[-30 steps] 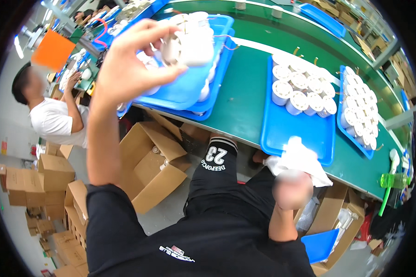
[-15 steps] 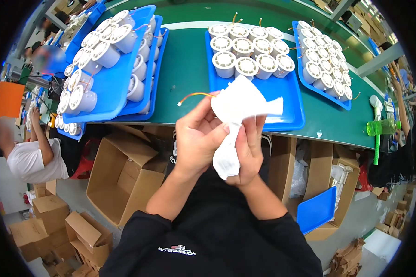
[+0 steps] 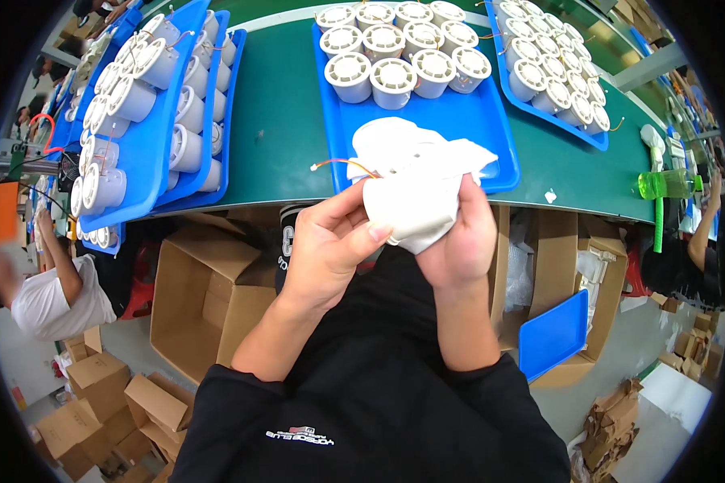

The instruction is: Cleaning white cylindrical electronic components with a white cloth at a workbench.

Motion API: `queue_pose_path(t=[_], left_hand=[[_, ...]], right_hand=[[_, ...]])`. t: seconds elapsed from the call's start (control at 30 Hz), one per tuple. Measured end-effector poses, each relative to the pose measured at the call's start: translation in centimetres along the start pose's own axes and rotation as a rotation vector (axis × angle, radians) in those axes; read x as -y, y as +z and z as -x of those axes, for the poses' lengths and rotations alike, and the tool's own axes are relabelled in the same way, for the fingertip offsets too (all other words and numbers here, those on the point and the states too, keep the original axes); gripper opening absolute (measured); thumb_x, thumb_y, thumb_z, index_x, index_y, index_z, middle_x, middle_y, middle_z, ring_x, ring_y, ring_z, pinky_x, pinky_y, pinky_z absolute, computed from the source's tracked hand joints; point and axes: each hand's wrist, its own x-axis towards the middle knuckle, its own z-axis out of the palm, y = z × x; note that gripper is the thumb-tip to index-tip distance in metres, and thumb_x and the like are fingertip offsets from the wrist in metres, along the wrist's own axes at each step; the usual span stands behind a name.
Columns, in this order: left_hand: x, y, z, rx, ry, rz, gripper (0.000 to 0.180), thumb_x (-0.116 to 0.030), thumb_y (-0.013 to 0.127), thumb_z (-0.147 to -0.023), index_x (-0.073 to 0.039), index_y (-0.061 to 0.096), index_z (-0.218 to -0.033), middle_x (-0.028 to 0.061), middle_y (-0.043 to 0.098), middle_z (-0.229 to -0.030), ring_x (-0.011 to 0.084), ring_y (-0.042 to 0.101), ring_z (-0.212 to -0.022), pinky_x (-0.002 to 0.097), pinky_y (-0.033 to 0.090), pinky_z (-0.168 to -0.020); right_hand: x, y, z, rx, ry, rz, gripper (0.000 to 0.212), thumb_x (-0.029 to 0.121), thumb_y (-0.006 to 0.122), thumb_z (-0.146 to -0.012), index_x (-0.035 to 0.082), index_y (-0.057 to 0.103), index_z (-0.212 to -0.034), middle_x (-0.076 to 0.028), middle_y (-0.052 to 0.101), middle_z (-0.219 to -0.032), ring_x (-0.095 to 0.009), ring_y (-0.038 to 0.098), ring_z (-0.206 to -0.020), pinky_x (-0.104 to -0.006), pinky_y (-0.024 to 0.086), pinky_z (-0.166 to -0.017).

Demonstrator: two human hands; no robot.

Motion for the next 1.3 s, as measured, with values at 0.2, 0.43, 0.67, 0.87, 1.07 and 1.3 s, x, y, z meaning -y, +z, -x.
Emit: queue_pose_path(t=[0.2, 0.43, 0.67, 0.87, 1.07, 1.3], left_hand=[[1.0, -0.9, 0.3, -0.064, -0.056, -0.082, 0.052, -0.018, 0.064, -0.09, 0.009, 0.048, -0.132, 0.011, 0.061, -0.119, 0.0162, 0.06, -0.104, 0.0283, 0.048, -0.09], [0.4, -0.7, -0.7, -0.184, -0.016, 0.296, 0.047, -0.035, 0.054, -0.098, 0.002, 0.049, -0.127, 0.0119, 0.059, -0.117, 0.0189, 0.06, -0.102, 0.0317, 0.049, -0.091], [0.8, -0.8, -0.8, -0.118, -0.111, 0.459, 0.047, -0.04, 0.05, -0.099, -0.002, 0.047, -0.127, 0.0102, 0.057, -0.115, 0.0197, 0.06, -0.103, 0.0308, 0.051, -0.092], [0.8, 0.1, -0.9, -0.154, -0.079, 0.404, 0.044, -0.035, 0.05, -0.1, -0.001, 0.05, -0.126, 0.0094, 0.06, -0.116, 0.018, 0.06, -0.103, 0.0308, 0.05, -0.092], [1.7, 0.4, -0.4, -0.163, -0.036, 0.329, 0.044, -0.024, 0.056, -0.098, 0.003, 0.048, -0.131, 0.0085, 0.061, -0.119, 0.0144, 0.06, -0.106, 0.0309, 0.047, -0.094], [1.6, 1.2, 0.2, -0.17, -0.012, 0.309, 0.041, -0.018, 0.054, -0.098, 0.002, 0.047, -0.133, 0.0078, 0.061, -0.114, 0.0129, 0.06, -0.102, 0.0276, 0.049, -0.089]], right_hand=[[4.8, -1.6, 0.3, 0.11, -0.167, -0.229, 0.044, 0.028, 0.032, -0.099, 0.001, 0.052, -0.127, -0.018, 0.059, -0.124, -0.036, 0.055, -0.117, -0.053, 0.039, -0.104], [8.6, -4.6, 2.4, 0.085, -0.452, 0.069, 0.042, 0.029, 0.029, -0.098, 0.007, 0.051, -0.125, -0.012, 0.06, -0.12, -0.033, 0.058, -0.109, -0.0539, 0.043, -0.098], [7.5, -6.0, 2.5, -0.03, -0.496, 0.131, 0.04, 0.027, 0.029, -0.098, 0.005, 0.051, -0.124, -0.012, 0.059, -0.122, -0.033, 0.056, -0.111, -0.0568, 0.037, -0.102], [5.6, -4.0, 2.3, 0.013, -0.549, 0.377, 0.036, 0.024, 0.04, -0.095, 0.001, 0.052, -0.12, -0.016, 0.057, -0.118, -0.03, 0.057, -0.106, -0.0475, 0.044, -0.096], [2.4, 1.7, 0.4, 0.389, -0.987, 1.575, 0.047, 0.015, 0.076, -0.054, 0.006, 0.073, -0.1, -0.005, 0.051, -0.087, -0.02, 0.051, -0.074, -0.0314, 0.04, -0.062], [1.5, 0.9, 0.2, 0.454, -1.019, 1.722, 0.04, 0.011, 0.078, -0.059, 0.009, 0.072, -0.098, -0.002, 0.048, -0.079, -0.019, 0.048, -0.065, -0.0312, 0.036, -0.055]])
